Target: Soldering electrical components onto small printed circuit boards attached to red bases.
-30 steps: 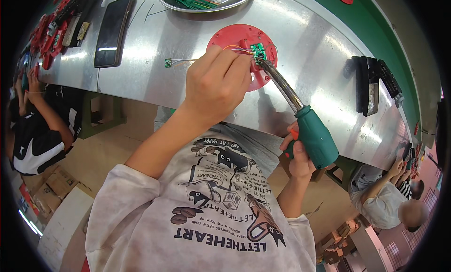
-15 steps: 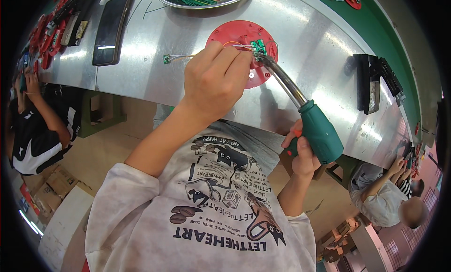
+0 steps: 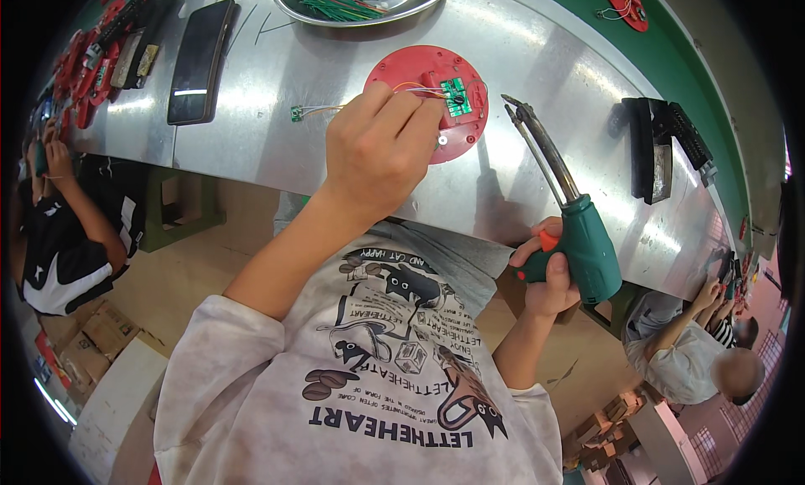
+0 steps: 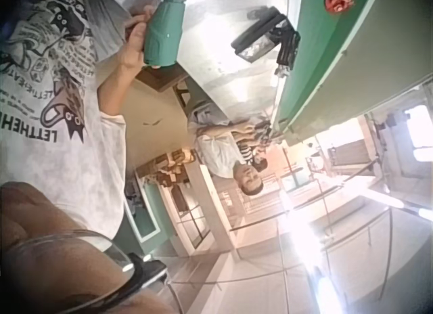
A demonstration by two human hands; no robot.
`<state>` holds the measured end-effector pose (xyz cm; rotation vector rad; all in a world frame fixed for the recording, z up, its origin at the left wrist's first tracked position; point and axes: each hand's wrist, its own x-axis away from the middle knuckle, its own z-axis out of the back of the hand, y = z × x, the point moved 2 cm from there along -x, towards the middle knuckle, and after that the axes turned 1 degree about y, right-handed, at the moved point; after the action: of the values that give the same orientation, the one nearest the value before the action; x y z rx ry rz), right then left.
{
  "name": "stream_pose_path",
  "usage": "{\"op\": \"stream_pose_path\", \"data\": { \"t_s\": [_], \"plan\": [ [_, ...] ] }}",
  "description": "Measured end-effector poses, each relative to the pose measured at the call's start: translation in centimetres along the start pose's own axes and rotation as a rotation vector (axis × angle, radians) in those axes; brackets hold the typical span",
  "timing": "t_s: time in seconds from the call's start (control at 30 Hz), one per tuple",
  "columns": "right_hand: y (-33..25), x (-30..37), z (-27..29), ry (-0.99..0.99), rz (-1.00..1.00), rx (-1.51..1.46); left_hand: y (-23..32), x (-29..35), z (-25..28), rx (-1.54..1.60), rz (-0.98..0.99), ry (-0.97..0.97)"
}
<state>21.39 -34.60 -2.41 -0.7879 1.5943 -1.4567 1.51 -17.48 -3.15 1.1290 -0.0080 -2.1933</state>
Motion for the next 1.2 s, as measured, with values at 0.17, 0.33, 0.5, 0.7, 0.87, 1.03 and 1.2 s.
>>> {"op": "stream_pose_path", "data": {
  "t_s": [0.17,0.33,0.5,0.7,0.87,1.03,1.2],
  "plan": [
    [0.3,-0.6,-0.1,0.017,0.002,-0.034,-0.4,-0.4,0.3,-0.008,0.019,-0.029],
    [1.1,-0.5,3.0,0.109,0.03,-0.105,1.8,-3.5,1.0,-0.088,0.049,-0.023],
    [1.7,-1.7,6.4,0.277,0.118,-0.365,2.4,-6.5,-2.5,0.104,0.075,-0.467],
    [2.4,-0.9,7.3,0.521,0.271,-0.607,0.8,-22.1,-20.8,-0.323,0.0,-0.302],
    [3.7,0.1,7.3,0.721,0.181,-0.512,6.3,-32.5,-32.2,-0.045,0.266,-0.278],
    [3.5,-1.3,5.6,0.773,0.193,-0.518,5.7,-33.7,-36.3,0.005,0.56,-0.587],
    [2.8,-1.6,6.1,0.711,0.173,-0.494,4.9,-29.0,-26.7,0.267,0.375,-0.798]
  ]
}}
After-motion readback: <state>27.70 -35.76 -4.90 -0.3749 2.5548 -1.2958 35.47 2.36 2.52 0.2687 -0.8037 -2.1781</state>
